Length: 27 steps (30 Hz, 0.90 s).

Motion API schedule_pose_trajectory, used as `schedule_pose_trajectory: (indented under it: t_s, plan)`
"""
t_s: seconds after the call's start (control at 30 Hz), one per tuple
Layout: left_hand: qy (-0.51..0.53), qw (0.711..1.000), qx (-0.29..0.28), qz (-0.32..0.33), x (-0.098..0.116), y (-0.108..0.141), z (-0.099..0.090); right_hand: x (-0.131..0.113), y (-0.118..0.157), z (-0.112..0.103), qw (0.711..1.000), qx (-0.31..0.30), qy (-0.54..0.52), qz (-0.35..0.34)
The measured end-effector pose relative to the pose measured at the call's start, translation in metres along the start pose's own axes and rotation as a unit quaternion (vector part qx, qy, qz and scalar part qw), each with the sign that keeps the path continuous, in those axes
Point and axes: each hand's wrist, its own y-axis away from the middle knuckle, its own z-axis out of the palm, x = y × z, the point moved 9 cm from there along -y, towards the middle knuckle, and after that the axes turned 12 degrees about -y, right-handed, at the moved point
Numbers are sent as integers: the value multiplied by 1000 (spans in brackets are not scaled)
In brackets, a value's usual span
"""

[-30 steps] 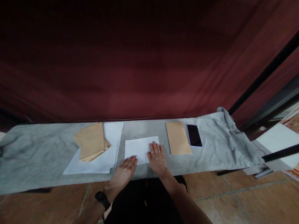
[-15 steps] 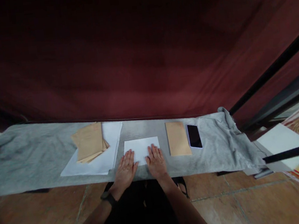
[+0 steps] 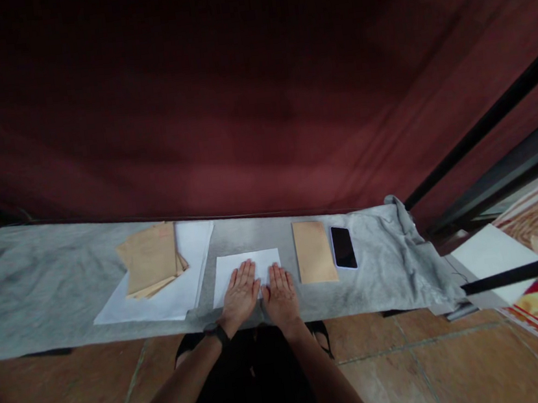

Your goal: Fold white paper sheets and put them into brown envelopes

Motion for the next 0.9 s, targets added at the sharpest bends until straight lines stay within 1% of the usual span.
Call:
schedule_pose_trajectory:
  t_s: [0.07, 0.13, 0.2, 0.27, 0.33, 0.4, 0.47, 0.57, 0.63, 0.77, 0.9]
  plan:
    - [1, 1000, -13, 1, -5, -5, 4, 0, 0, -1, 1000, 5, -2, -2]
    - [4, 999, -40, 12, -11, -8, 8, -1, 1, -1, 1000, 7, -5, -7]
    - [5, 998, -58, 24, -17, -8, 9, -1, 2, -1, 1000, 7, -6, -10]
    - [2, 998, -47, 31, -20, -8, 3, -1, 2, -2, 1000, 5, -7, -7]
    - [-4, 999, -23, 25, -23, -7, -4, 0, 0, -1, 1000, 0, -8, 3]
    - [-9, 1000, -13, 14, -24, -6, -7, -2, -5, 0, 1000, -10, -13, 15]
    - [-11, 1000, -15, 12, -24, -7, -7, -8, -14, 5, 999, -32, -25, 11]
    - [-11, 999, -22, 28, -23, -11, -5, -23, -33, 18, 995, -81, -49, -22]
    - [-13, 999, -27, 31, -25, -13, -4, -30, -45, 27, 992, -106, -54, -31]
    - [-13, 999, -33, 9, -32, -16, -2, -28, -60, 36, 991, -125, -42, -23]
    - [-12, 999, -37, -6, -36, -18, 0, -20, -64, 37, 993, -115, -29, -12]
